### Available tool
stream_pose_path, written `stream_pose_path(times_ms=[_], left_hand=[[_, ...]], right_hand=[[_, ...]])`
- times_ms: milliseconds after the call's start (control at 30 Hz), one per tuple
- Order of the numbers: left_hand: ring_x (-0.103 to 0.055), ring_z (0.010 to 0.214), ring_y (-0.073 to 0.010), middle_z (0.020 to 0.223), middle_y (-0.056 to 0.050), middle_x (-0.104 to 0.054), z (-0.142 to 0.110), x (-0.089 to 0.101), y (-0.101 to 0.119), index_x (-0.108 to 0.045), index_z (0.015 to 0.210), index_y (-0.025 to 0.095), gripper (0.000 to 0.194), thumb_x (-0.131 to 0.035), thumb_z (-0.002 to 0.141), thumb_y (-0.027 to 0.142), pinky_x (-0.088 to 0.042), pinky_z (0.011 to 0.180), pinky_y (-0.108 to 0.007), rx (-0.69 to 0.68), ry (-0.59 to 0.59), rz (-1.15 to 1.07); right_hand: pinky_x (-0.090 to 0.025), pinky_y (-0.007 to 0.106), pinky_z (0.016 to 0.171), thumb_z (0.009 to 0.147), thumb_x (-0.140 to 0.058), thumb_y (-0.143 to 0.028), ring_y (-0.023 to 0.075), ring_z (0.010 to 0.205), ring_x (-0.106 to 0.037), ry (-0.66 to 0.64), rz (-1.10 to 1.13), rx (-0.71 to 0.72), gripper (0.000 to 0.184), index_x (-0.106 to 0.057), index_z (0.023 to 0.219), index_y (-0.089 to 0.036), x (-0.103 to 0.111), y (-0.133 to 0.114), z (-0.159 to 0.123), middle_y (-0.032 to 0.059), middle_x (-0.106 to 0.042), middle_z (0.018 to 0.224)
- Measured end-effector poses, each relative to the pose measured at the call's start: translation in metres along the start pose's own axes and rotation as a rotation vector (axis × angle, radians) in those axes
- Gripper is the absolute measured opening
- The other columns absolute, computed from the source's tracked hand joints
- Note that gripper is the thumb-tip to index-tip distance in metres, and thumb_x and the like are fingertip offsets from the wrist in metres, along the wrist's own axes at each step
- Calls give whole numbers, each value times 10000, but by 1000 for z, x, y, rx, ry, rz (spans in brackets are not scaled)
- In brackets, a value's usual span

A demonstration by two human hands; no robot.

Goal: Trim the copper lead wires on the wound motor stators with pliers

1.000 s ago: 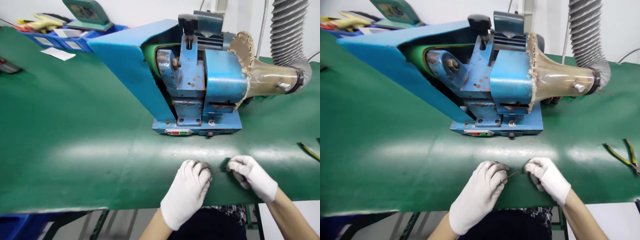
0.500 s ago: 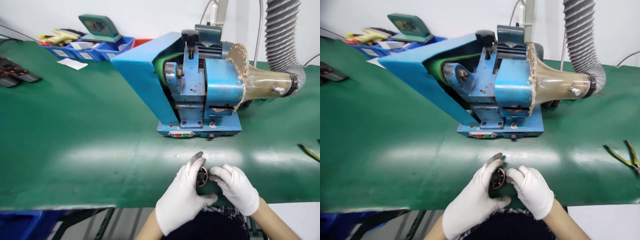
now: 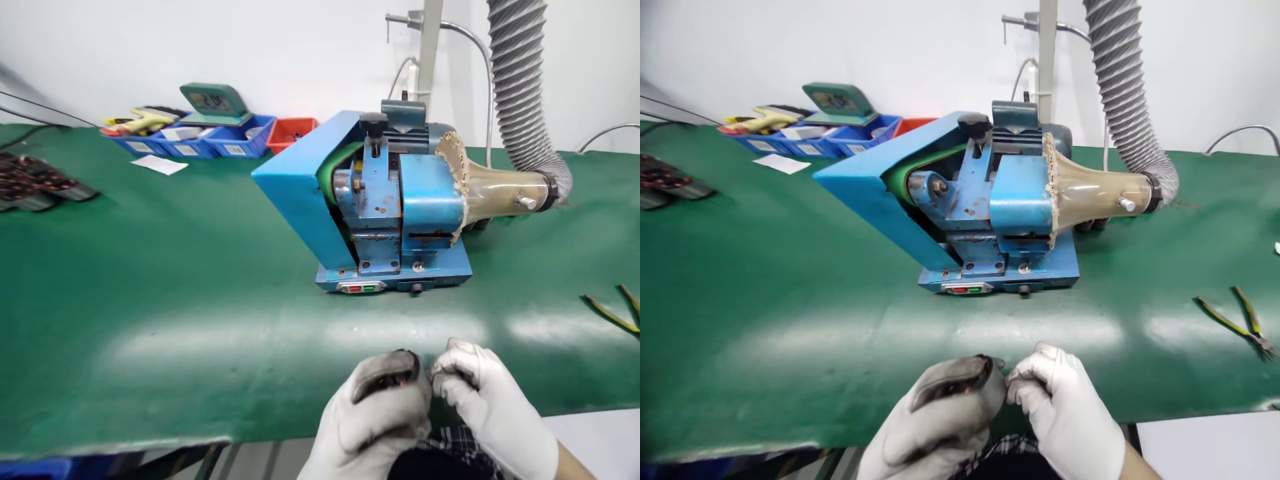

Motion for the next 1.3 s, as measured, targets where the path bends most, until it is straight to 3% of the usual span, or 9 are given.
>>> stream_pose_path(times_ms=[100,267,467,567,800,933,1100,1200,1300], left_hand=[[-521,1161,-216,1170,-38,-569,5,4,3,-528,1159,329,574,-559,712,-31,-474,950,-333,-19,-88,167],[-608,956,-174,1018,-12,-594,13,1,12,-606,903,287,315,-594,730,24,-523,827,-259,22,-264,46],[-538,1064,-216,1138,-57,-476,13,0,12,-446,1221,341,567,-584,756,48,-486,913,-344,6,6,369],[-558,1033,-213,1124,-34,-500,14,-4,1,-496,1142,349,556,-674,695,71,-501,889,-339,6,-53,326],[-622,872,-162,870,32,-608,12,-4,0,-573,865,310,261,-642,752,85,-536,780,-284,-35,-101,-44],[-540,1089,-202,1084,-30,-579,8,0,2,-502,1137,323,458,-570,784,40,-485,917,-350,-152,-53,188],[-595,863,-153,900,19,-587,11,-6,-4,-578,865,273,347,-697,662,17,-530,789,-263,85,-344,23],[-609,845,-154,917,-13,-583,12,-12,-10,-600,916,256,274,-603,754,36,-533,749,-257,-79,-291,165],[-610,971,-212,1055,-91,-598,7,-20,-26,-521,1150,243,423,-436,817,-3,-531,791,-334,-285,-115,561]], right_hand=[[-418,225,558,748,-442,-79,124,553,-517,-58,90,-89,208,-539,615,-205,0,0,1,-26,-523,589],[-450,231,570,813,-440,-110,140,601,-577,129,-109,-17,208,-610,742,-205,2,-6,-7,5,-565,671],[-488,200,513,813,-505,-120,124,552,-599,182,90,-31,175,-619,883,-233,0,-4,-16,-14,-593,675],[-498,210,496,805,-531,-129,125,521,-594,223,229,-57,255,-609,1018,-246,0,2,-15,-15,-613,692],[-454,215,533,742,-497,-86,127,539,-542,208,132,-48,205,-634,675,-224,-4,0,-8,-14,-572,590],[-425,230,503,731,-497,-144,135,517,-519,100,257,-209,176,-601,604,-206,-8,6,-7,-18,-545,554],[-445,260,583,755,-496,-184,153,589,-556,134,198,-251,164,-629,658,-189,-9,12,-8,12,-594,632],[-458,278,611,785,-486,-218,160,613,-562,152,144,-278,170,-629,703,-180,-14,19,-7,24,-593,646],[-414,242,433,834,-425,-275,127,426,-480,-115,266,-452,211,-546,694,-173,-29,37,-5,-25,-500,495]])
Point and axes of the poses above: each hand's wrist, its own z-axis towards the middle knuckle, its own x-axis out of the back of the hand, y = z × x, the point moved 3 cm from there along z, towards the middle knuckle
